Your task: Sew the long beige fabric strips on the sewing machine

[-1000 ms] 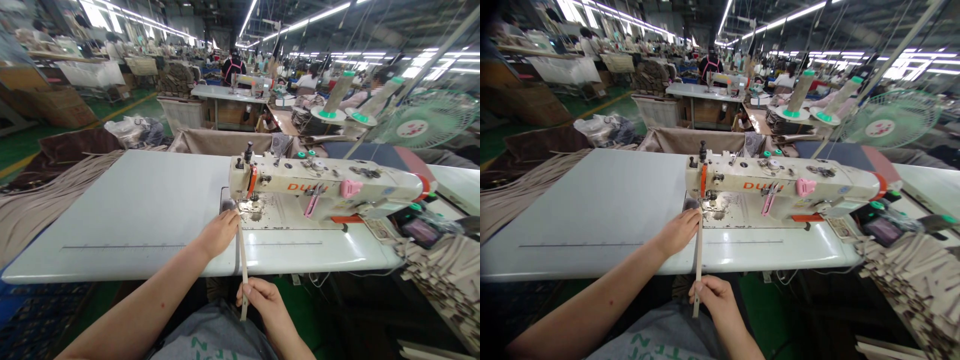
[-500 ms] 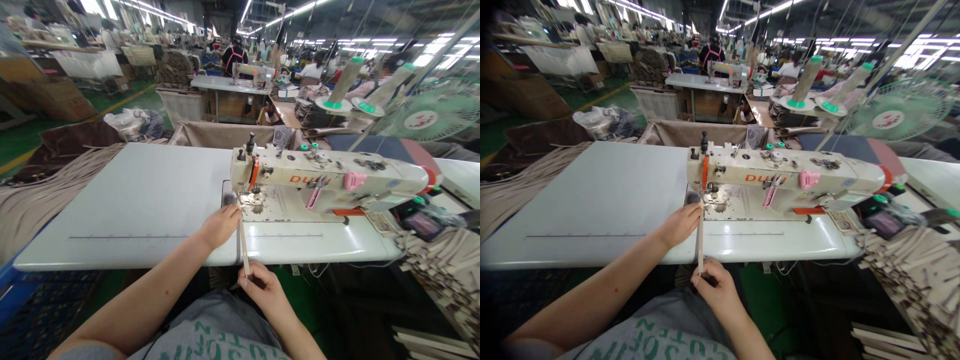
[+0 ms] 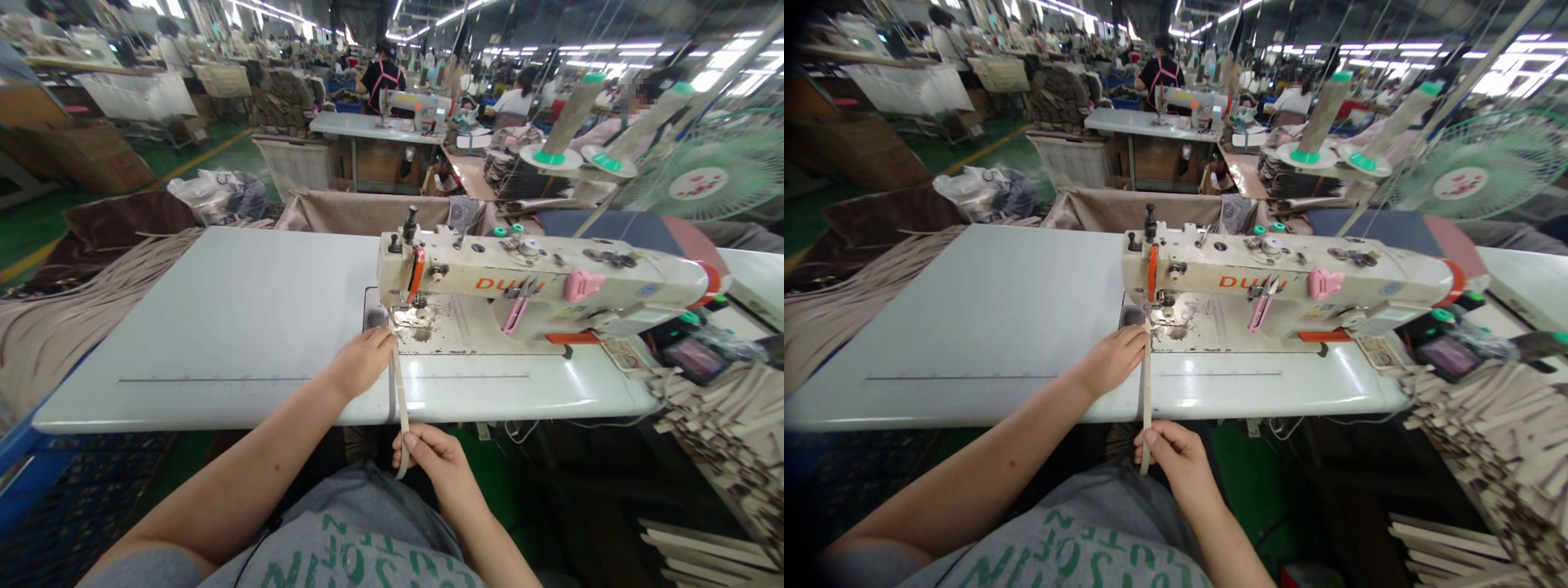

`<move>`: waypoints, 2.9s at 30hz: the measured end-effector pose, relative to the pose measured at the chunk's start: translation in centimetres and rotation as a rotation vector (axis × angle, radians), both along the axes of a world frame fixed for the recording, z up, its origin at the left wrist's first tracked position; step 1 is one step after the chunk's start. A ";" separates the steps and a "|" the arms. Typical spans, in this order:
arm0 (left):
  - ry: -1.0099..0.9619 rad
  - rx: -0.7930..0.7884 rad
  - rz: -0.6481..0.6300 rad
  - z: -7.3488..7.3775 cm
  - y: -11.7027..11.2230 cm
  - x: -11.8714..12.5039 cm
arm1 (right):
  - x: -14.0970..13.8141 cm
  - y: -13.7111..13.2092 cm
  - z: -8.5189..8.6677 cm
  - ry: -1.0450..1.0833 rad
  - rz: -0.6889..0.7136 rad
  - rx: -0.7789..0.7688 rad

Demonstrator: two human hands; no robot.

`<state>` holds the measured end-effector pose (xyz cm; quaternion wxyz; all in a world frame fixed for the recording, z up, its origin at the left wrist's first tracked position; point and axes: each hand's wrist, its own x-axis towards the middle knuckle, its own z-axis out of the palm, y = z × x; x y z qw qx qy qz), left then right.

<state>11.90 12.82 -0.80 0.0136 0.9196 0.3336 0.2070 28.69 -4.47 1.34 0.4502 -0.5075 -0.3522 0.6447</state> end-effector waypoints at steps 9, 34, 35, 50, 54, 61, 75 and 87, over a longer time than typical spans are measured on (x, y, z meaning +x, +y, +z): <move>-0.002 -0.018 -0.009 0.0 0.0 -0.1 | -0.1 -0.1 0.3 -0.036 -0.017 0.028; -0.007 -0.014 0.044 0.0 0.3 0.5 | -0.2 0.2 1.0 -0.048 0.030 0.022; -0.009 -0.012 0.042 0.0 0.4 0.5 | -0.2 0.2 1.0 -0.038 0.033 0.015; -0.007 0.026 0.007 0.0 -0.1 0.0 | 0.0 0.4 0.7 -0.135 0.175 0.204; -0.016 0.008 0.019 0.0 -0.1 0.1 | 0.1 0.5 0.5 -0.220 0.130 0.200; 0.027 0.010 0.010 -0.2 0.0 0.0 | 0.1 0.3 0.1 -0.078 0.039 0.071; 0.041 -0.016 0.004 -0.4 0.0 -0.1 | -0.1 0.1 0.6 -0.094 0.025 0.055; 0.058 0.036 0.002 -0.3 -0.1 0.0 | 0.0 0.3 1.0 -0.103 0.038 0.082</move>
